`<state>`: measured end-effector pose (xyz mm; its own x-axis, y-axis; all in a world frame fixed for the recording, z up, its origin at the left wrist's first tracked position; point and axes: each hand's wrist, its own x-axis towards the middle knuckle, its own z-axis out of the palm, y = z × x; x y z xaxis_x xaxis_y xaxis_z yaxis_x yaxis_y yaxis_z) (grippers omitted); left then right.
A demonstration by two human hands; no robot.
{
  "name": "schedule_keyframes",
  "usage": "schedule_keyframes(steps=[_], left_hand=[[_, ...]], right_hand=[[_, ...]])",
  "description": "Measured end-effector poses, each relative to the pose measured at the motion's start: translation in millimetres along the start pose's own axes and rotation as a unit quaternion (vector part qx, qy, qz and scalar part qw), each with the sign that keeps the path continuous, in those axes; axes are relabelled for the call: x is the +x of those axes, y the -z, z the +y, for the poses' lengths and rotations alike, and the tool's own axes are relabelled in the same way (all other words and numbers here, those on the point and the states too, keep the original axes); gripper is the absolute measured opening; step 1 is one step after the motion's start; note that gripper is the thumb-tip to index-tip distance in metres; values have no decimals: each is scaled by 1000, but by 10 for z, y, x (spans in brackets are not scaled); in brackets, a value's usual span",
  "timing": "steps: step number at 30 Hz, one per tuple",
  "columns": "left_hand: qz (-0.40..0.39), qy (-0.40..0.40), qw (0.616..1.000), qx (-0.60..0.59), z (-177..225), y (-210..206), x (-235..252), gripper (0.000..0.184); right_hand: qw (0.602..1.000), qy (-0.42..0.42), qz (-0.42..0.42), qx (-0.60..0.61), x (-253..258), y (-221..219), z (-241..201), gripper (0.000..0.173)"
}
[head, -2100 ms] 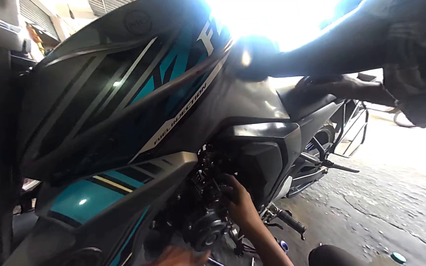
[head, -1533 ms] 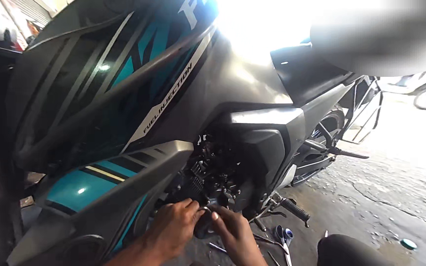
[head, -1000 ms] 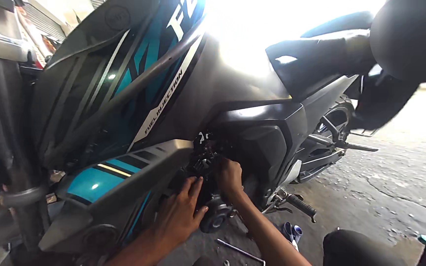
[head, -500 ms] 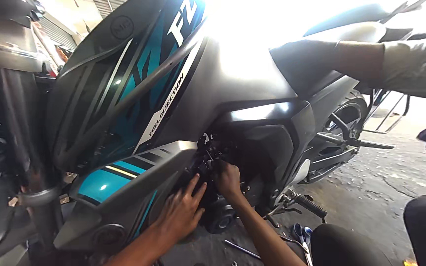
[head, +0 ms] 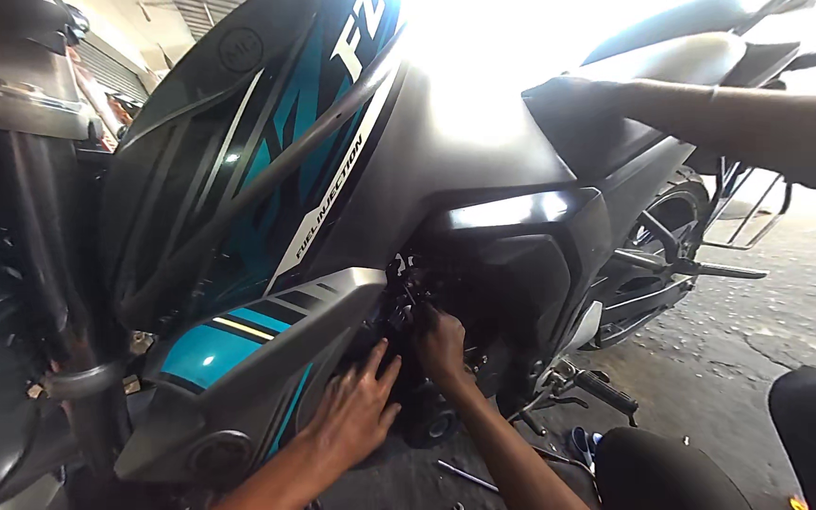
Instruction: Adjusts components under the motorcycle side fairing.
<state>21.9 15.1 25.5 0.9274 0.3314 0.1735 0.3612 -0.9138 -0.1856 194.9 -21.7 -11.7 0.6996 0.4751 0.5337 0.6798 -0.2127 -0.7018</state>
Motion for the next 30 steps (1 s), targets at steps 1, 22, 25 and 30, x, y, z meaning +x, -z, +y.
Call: schedule_keyframes(steps=[1,22,25,30], left_hand=[[0,-1,1000,1,1,0,-1,61],[-80,29,996,-13,44,93,52,58],[-91,30,995,-14,45,123,67,57],[-92,31,995,-19,9,95,65,63]], right_hand=[[1000,-2,-6,7,10,2,16,19],[967,-8,-239,-90,354,575,-244,17],[973,5,-220,-72,297,635,-312,14],[957,-21,-272,-100,550,774,-604,22]])
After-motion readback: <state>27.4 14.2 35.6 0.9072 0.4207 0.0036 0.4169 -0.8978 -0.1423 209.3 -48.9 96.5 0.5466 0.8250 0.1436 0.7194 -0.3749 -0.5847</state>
